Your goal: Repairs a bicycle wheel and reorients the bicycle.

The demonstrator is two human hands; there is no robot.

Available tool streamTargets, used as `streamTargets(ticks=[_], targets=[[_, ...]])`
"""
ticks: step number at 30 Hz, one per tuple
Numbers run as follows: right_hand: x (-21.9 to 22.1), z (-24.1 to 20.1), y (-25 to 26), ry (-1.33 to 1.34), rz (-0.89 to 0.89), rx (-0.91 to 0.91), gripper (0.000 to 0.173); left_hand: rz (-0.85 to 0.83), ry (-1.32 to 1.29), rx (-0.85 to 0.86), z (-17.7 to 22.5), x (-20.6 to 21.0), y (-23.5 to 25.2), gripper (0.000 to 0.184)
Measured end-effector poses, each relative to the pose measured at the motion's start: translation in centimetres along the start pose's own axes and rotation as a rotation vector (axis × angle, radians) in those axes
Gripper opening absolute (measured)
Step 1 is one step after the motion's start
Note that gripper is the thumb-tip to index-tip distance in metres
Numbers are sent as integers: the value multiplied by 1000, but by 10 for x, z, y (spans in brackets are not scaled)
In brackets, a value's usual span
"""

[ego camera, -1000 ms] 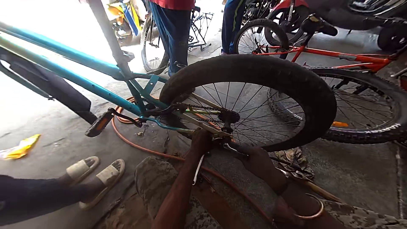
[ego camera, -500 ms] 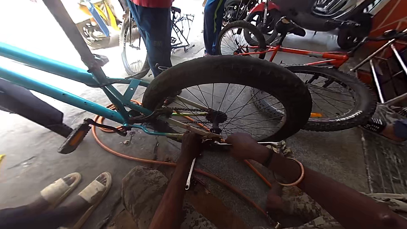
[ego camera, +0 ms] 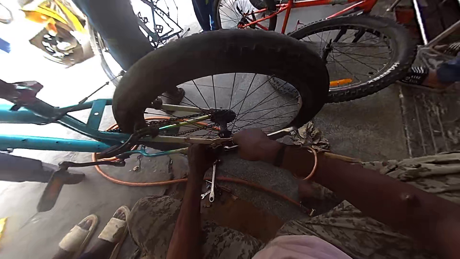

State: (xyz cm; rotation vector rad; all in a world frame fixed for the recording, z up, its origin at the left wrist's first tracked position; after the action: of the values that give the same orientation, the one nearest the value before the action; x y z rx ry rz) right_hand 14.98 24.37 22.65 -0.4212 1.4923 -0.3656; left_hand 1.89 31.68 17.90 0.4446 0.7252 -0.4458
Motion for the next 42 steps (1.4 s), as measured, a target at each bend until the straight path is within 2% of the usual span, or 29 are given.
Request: streamTargets(ticks=[6,8,11,13,15,16,18,21,24,29,31,34,37,42], targets=[[20,5,2,29,-53,10,19,16,0,29,-3,-1,-5,30],[12,4,2,13,-26,24,18,5,-25,54,-1,-4,-14,32],[0,-2,1,-43,-20,25,23,27,7,9,-3,-3,0,32],[7,3,-7,18,-22,26,24,-3,21,-10,-1,-1,2,33],[36,7,-19,239,-66,-11,20,-7,33,2,0,-1,7,33],[62,5,-23,457,-136,-47,27,-11,36,-6,-1,-2,8,31],[116,-2,-35,1065,-320,-65,35,-24,40,-20,0,-5,8,29],[147,-16,-65,1686,-449,-81,33,-78,26,-80,-9,1,6,36],[131,-28,-89,1962,-402,-142,41,-51,-4,-24,-8,1,7,47],[93,-35,-108,2106,-356,-387,52,-51,10,4,-4,2,6,50],[81,-38,-113,2130,-359,-474,53,-43,16,-5,-4,3,5,51],[65,-41,-124,2089,-312,-414,58,-49,19,-52,-4,2,5,52],[51,-45,-130,2089,-310,-489,67,-38,6,-53,-4,0,7,49],[44,-53,-130,2111,-329,-565,74,-9,-1,8,-5,-2,8,50]])
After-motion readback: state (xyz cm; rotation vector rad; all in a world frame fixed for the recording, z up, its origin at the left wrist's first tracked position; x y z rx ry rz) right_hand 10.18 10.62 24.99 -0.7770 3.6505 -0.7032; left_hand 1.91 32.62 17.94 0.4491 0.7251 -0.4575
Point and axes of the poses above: each hand's wrist, its own y-axis towards the middle knuckle, its own x-axis out of the palm, z = x × y, the point moved 10 cm from there along y, towards the middle knuckle, and after that the axes turned 15 degrees about -y, right-handed, at the moved point
